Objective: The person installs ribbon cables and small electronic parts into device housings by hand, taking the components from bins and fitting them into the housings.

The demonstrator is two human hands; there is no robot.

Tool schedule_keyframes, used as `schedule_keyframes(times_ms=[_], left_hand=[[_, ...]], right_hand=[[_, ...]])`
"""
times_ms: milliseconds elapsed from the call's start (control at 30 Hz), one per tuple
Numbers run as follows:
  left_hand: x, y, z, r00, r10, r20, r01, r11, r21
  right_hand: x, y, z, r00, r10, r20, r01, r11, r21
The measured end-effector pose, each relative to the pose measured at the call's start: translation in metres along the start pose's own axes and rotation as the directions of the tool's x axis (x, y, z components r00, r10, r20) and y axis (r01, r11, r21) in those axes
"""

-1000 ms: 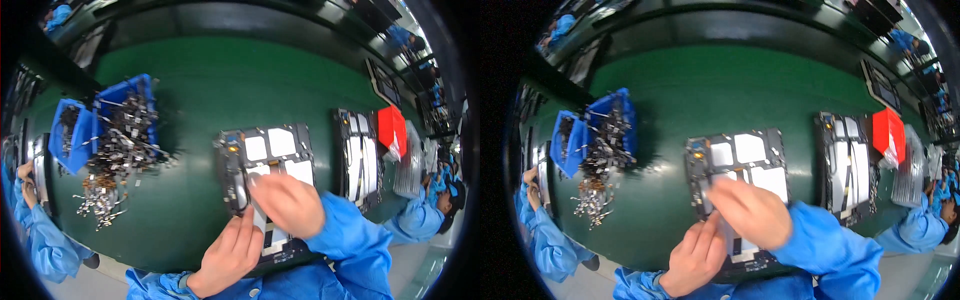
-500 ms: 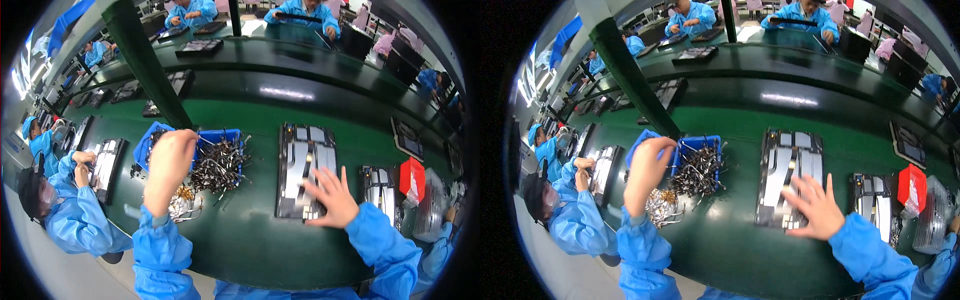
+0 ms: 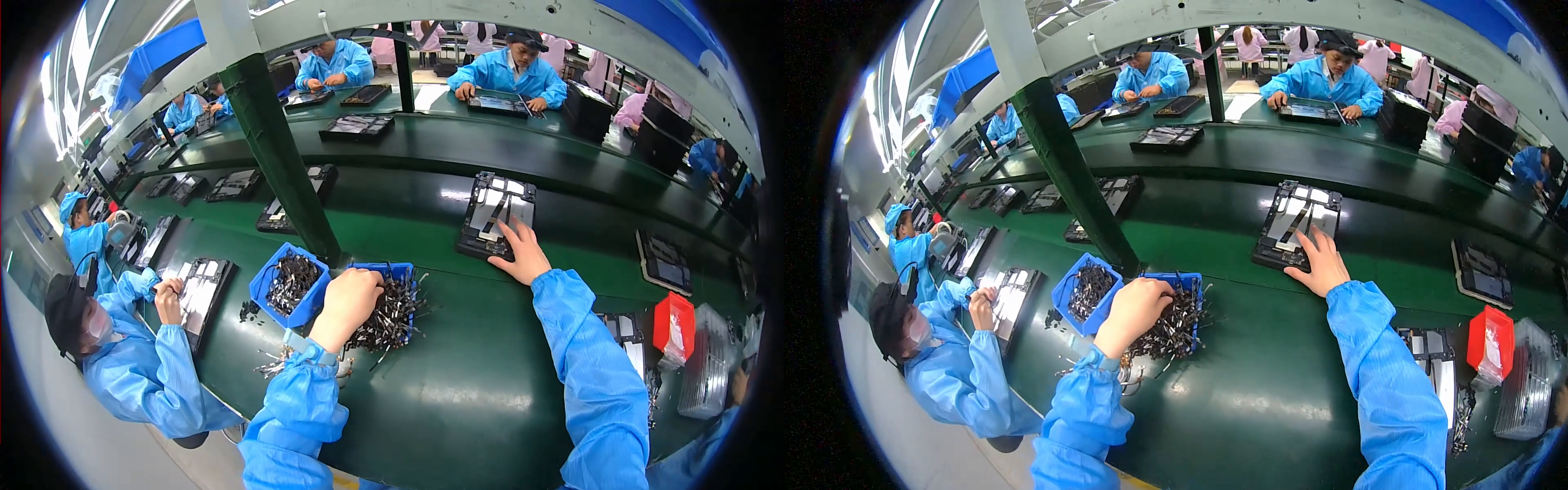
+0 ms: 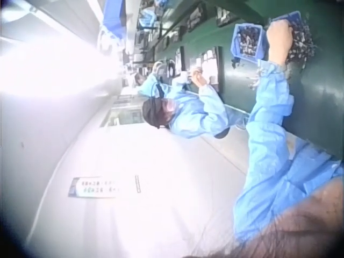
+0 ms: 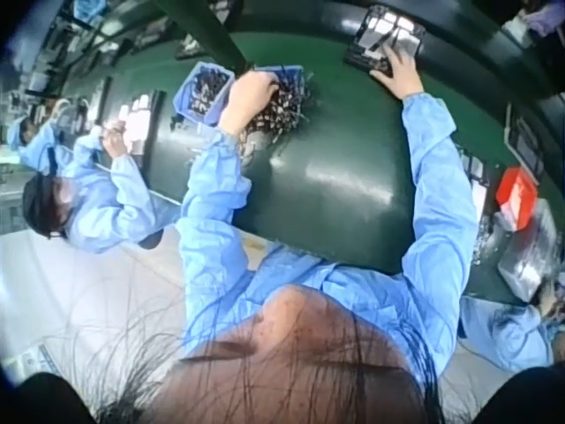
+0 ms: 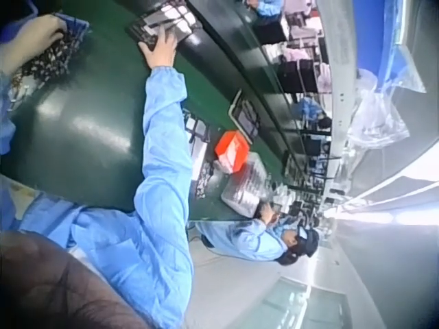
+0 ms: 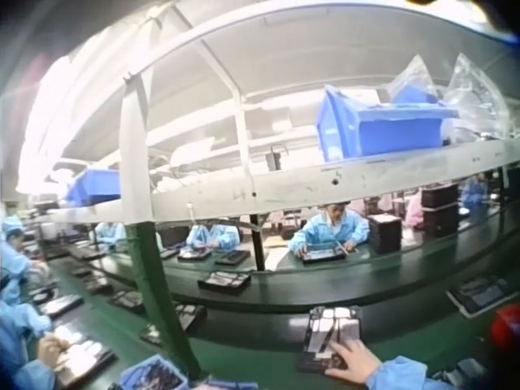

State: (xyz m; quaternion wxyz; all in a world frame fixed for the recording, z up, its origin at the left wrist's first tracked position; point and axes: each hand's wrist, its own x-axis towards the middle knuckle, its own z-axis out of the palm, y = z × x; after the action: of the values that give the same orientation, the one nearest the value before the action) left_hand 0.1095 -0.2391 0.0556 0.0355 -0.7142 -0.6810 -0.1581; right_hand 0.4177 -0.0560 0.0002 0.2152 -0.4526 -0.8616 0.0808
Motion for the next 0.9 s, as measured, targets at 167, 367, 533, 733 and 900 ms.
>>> schedule_keyframes(times_ms=[167, 367, 533, 733, 900], left_hand=[[0.006, 0.003, -0.012, 1.0, 0.018, -0.02, -0.019, 1.0, -0.006], [0.003, 0.007, -0.052, 0.994, -0.007, -0.112, -0.011, 0.988, -0.156], [-0.001, 0.013, -0.068, 0.937, -0.048, -0.346, -0.013, 0.985, -0.173], [-0.006, 0.03, -0.099, 0.872, 0.059, -0.486, -0.06, 0.998, 0.014], [-0.021, 0.067, -0.12, 0.927, 0.166, -0.336, -0.26, 0.931, -0.255]], right_hand=[[0.007, -0.003, 0.001, 0.999, 0.017, 0.049, -0.016, 1.0, -0.02], [0.003, -0.03, -0.014, 0.998, 0.054, 0.044, -0.05, 0.995, -0.09], [0.0, -0.076, -0.044, 0.934, -0.181, -0.309, 0.215, 0.973, 0.08], [-0.021, -0.144, -0.086, 0.88, -0.334, -0.337, 0.449, 0.816, 0.364], [-0.047, -0.186, -0.115, 0.943, -0.315, -0.107, 0.301, 0.669, 0.679]])
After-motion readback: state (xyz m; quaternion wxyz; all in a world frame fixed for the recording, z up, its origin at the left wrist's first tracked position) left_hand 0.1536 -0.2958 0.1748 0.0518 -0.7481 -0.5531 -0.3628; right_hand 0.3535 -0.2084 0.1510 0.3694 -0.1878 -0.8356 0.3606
